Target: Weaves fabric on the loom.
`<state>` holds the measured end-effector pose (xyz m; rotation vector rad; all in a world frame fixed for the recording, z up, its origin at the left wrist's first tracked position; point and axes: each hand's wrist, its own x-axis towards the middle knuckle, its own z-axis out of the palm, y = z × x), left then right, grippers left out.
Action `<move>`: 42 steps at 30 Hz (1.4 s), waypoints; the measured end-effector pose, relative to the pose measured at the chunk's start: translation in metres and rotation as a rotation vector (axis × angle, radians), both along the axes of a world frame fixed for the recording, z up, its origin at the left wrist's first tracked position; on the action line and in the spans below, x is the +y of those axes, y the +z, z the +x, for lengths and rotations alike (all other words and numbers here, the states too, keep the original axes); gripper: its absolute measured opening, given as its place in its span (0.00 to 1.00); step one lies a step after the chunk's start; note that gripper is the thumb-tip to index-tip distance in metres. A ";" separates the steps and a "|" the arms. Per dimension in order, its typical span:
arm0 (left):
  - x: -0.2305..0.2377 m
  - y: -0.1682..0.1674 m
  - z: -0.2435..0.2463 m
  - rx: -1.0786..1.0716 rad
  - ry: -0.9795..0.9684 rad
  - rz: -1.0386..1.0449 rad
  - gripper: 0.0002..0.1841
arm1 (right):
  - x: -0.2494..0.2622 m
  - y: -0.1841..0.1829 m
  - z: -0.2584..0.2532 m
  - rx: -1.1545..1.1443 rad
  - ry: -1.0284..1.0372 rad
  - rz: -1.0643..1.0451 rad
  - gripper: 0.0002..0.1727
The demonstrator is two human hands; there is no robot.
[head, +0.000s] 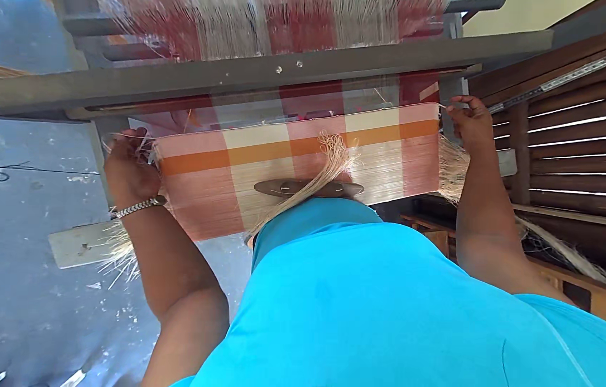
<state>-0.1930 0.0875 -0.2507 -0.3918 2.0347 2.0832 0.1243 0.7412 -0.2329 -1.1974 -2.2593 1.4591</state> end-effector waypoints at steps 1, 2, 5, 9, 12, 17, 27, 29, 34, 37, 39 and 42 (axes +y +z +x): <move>0.000 0.000 0.001 0.006 0.006 0.029 0.17 | 0.000 0.002 -0.001 -0.025 0.019 0.023 0.20; 0.000 0.000 0.001 0.013 0.018 0.068 0.16 | 0.000 0.003 -0.001 -0.053 0.039 0.056 0.20; 0.000 -0.001 0.000 0.039 0.060 0.198 0.12 | 0.002 0.008 0.000 -0.135 0.094 0.157 0.18; 0.003 -0.009 -0.002 0.077 0.097 0.210 0.12 | 0.001 0.005 -0.009 -0.194 0.102 0.252 0.19; 0.009 -0.011 0.000 0.094 0.043 0.061 0.11 | -0.003 -0.001 -0.016 -0.231 0.094 0.304 0.19; 0.010 -0.016 -0.003 0.154 0.066 0.051 0.11 | -0.006 -0.019 -0.016 -0.181 0.037 0.269 0.20; 0.018 -0.017 -0.002 0.118 0.104 0.065 0.12 | -0.013 -0.025 -0.019 -0.134 -0.029 0.158 0.18; 0.018 -0.016 -0.002 0.101 0.102 0.062 0.11 | -0.016 -0.026 -0.019 -0.122 -0.042 0.156 0.18; 0.011 -0.014 -0.004 0.017 0.114 0.143 0.10 | -0.020 -0.022 -0.015 -0.168 -0.060 0.131 0.20; -0.002 -0.008 -0.004 0.018 0.138 0.174 0.08 | -0.026 -0.017 -0.007 -0.176 -0.070 0.061 0.19; -0.014 -0.005 -0.006 0.022 0.111 0.157 0.08 | -0.032 -0.013 -0.006 -0.151 -0.107 0.003 0.16; -0.024 0.005 -0.007 0.023 0.018 0.102 0.09 | -0.035 -0.013 -0.004 -0.085 -0.150 -0.050 0.14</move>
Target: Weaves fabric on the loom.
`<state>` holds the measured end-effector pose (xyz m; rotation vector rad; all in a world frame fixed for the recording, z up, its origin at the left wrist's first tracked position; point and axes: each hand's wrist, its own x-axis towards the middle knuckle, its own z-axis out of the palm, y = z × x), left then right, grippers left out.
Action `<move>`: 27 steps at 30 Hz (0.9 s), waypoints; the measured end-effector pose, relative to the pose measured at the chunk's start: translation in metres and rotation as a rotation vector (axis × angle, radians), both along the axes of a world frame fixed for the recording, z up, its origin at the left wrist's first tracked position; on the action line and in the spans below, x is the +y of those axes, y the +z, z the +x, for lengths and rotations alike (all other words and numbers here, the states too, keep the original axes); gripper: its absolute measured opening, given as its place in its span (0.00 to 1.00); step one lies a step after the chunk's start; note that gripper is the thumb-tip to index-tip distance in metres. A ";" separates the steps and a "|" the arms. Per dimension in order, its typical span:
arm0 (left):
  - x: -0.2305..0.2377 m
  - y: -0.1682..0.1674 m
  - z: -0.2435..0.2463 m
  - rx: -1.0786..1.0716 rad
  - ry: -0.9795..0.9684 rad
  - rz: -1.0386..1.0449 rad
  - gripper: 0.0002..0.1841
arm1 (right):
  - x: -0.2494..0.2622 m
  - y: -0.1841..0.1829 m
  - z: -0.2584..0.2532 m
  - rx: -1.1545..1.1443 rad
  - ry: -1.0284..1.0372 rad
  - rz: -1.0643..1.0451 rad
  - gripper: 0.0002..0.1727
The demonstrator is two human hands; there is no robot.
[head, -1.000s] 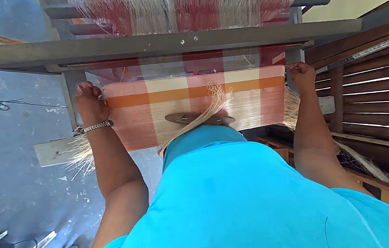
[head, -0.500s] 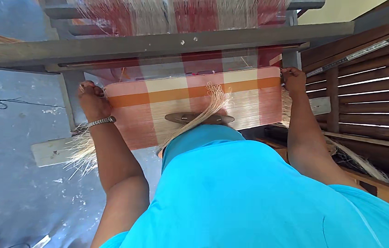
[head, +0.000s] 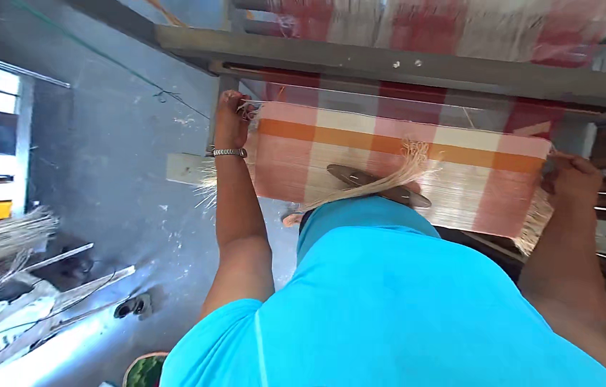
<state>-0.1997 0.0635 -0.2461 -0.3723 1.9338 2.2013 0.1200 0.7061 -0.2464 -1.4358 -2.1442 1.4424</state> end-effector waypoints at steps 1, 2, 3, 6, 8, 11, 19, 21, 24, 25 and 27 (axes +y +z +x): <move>-0.001 0.004 0.001 -0.006 -0.023 -0.027 0.09 | -0.001 0.000 -0.001 0.013 -0.007 0.001 0.12; -0.001 0.008 0.002 -0.017 -0.035 -0.049 0.10 | -0.002 0.001 -0.003 0.012 -0.010 0.005 0.12; -0.001 0.011 0.002 -0.027 -0.038 -0.066 0.09 | -0.002 0.001 -0.005 0.005 -0.014 0.015 0.12; -0.005 0.009 0.000 -0.021 -0.066 -0.084 0.08 | 0.002 -0.001 -0.010 -0.023 -0.014 0.052 0.13; -0.007 0.004 -0.003 0.006 -0.067 -0.064 0.09 | 0.006 -0.007 -0.009 -0.020 -0.007 0.073 0.14; -0.007 0.001 -0.004 -0.002 -0.071 -0.103 0.12 | 0.003 -0.009 -0.010 0.001 -0.010 0.096 0.13; -0.005 0.017 -0.005 0.103 -0.413 -0.894 0.16 | -0.002 -0.011 -0.008 0.008 -0.004 0.140 0.14; 0.003 0.027 -0.004 0.150 -0.479 -1.045 0.14 | -0.005 -0.009 -0.009 -0.002 -0.002 0.154 0.16; 0.012 0.031 -0.001 0.262 -0.536 -1.184 0.14 | -0.012 -0.006 -0.011 -0.012 -0.007 0.185 0.20; 0.015 0.028 0.001 0.301 -0.533 -1.208 0.14 | -0.015 -0.005 -0.010 -0.022 -0.012 0.212 0.21; 0.020 0.022 0.007 0.309 -0.502 -1.223 0.14 | -0.022 -0.004 -0.011 -0.048 -0.031 0.268 0.23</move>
